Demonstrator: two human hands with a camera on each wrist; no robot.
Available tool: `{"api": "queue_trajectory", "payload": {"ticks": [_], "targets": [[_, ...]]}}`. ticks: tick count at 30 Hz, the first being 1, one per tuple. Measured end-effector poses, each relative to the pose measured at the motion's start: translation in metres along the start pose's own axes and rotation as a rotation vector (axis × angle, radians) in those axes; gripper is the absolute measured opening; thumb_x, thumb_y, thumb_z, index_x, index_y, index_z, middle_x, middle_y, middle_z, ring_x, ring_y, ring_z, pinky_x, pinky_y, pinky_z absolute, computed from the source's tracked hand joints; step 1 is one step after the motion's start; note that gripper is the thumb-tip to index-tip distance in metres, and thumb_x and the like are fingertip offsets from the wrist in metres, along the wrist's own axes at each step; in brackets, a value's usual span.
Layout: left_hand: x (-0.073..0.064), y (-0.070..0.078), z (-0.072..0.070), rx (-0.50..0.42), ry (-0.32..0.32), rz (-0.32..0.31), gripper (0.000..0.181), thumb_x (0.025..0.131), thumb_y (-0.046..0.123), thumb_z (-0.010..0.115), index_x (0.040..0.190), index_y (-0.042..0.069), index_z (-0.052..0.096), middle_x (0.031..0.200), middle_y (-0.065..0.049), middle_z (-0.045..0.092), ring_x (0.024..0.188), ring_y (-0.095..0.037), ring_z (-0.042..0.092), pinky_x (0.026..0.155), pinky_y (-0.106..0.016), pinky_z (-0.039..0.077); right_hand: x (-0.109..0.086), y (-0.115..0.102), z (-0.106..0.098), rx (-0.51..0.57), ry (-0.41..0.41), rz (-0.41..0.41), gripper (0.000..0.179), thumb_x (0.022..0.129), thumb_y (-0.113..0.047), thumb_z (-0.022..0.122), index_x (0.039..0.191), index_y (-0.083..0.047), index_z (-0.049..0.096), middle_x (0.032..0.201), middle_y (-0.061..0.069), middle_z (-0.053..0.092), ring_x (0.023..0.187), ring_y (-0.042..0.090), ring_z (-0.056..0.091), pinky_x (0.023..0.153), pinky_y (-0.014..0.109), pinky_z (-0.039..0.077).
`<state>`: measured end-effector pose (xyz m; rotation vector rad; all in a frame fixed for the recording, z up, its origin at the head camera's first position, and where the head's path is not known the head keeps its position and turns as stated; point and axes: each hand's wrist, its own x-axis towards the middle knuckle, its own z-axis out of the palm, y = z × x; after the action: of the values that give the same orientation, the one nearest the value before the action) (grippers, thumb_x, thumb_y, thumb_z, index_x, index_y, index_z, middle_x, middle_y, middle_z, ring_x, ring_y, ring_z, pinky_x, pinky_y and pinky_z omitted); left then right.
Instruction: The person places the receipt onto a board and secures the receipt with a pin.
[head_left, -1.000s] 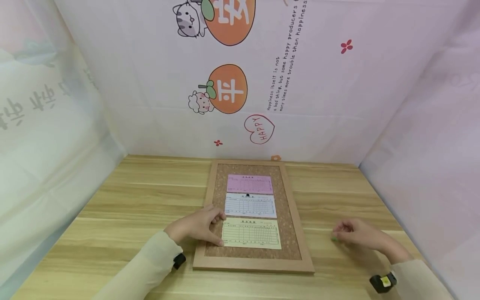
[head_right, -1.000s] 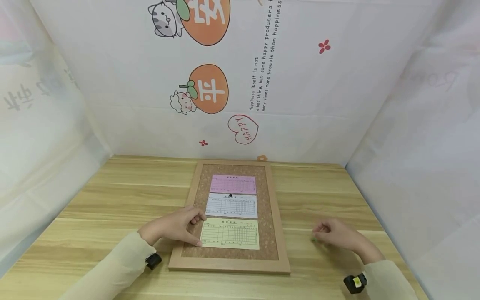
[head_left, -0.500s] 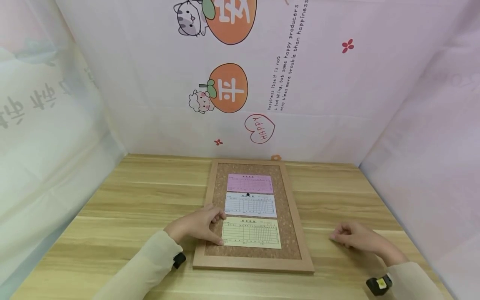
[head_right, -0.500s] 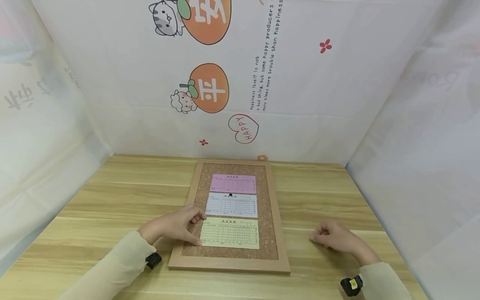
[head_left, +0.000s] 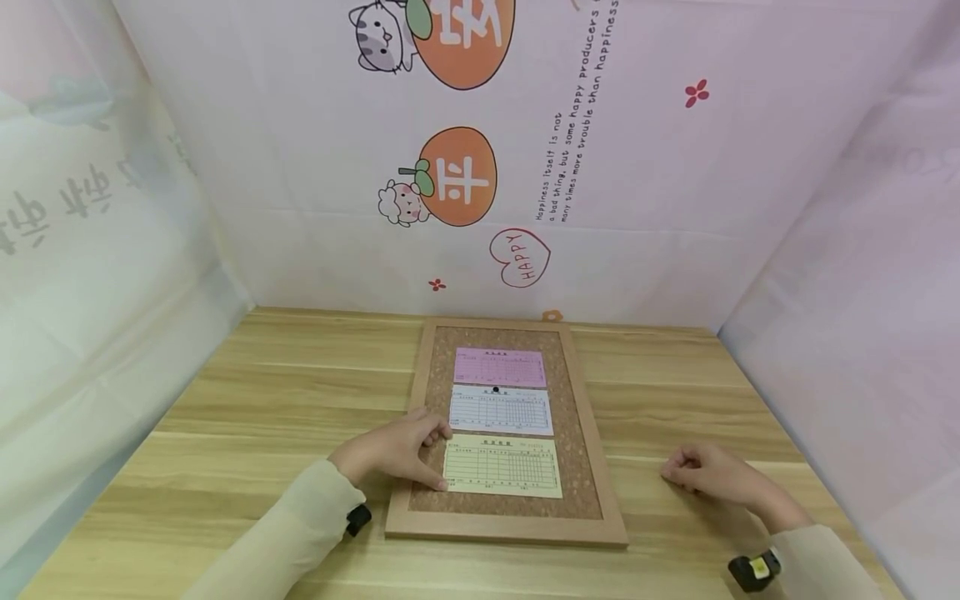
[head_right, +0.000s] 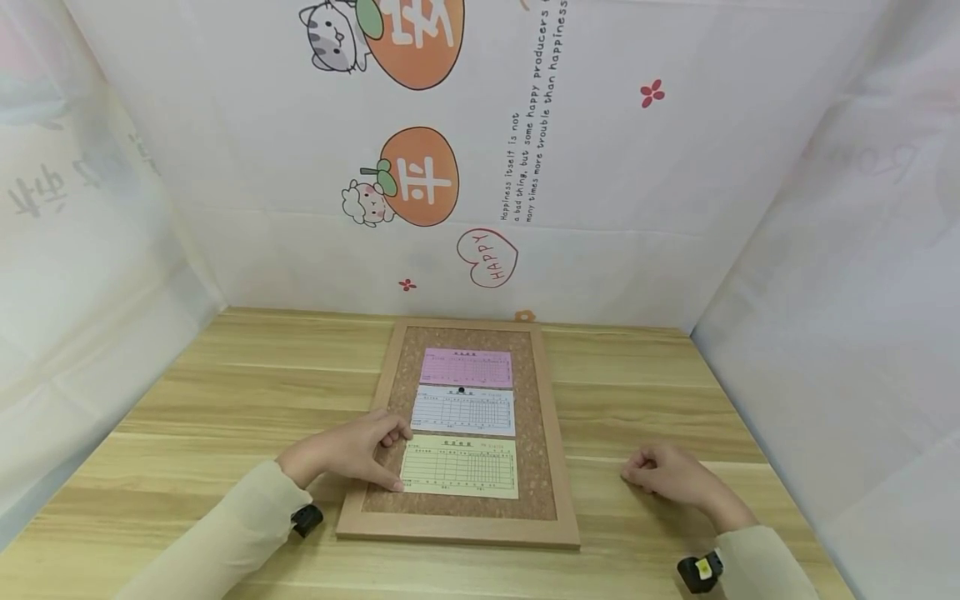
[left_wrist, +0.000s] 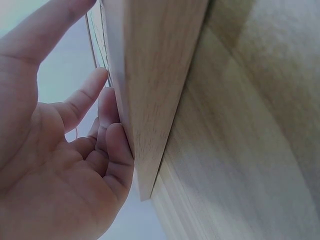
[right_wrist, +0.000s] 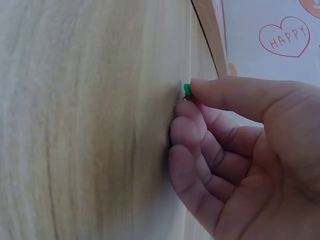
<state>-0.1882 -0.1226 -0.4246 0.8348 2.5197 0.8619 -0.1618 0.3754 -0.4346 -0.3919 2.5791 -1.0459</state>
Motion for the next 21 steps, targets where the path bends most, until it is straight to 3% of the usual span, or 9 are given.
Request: {"api": "queue_trajectory", "payload": {"ticks": [12,21], "targets": [[0.0,0.0,0.0,-0.001,-0.001,0.005,0.066,0.075,0.033,0.09,0.123,0.005,0.055,0.109,-0.004,0.049,0.101,-0.02,0.046,0.092,-0.039,0.044,0.003,-0.005,0.001,0.066,0.028,0.034,0.023,0.098,-0.016,0.065,0.106,0.005,0.067,0.086,0.008,0.065,0.075,0.015,0.059,0.065,0.028,0.053],[0.001,0.0,0.0,0.0,-0.002,0.008,0.066,0.075,0.033,0.09,0.123,0.004,0.055,0.109,-0.004,0.049,0.102,-0.02,0.046,0.092,-0.039,0.044,0.009,-0.013,0.001,0.103,0.033,0.016,0.032,0.097,-0.015,0.066,0.116,0.011,0.065,0.094,0.01,0.069,0.08,0.017,0.064,0.067,0.029,0.055]]}}
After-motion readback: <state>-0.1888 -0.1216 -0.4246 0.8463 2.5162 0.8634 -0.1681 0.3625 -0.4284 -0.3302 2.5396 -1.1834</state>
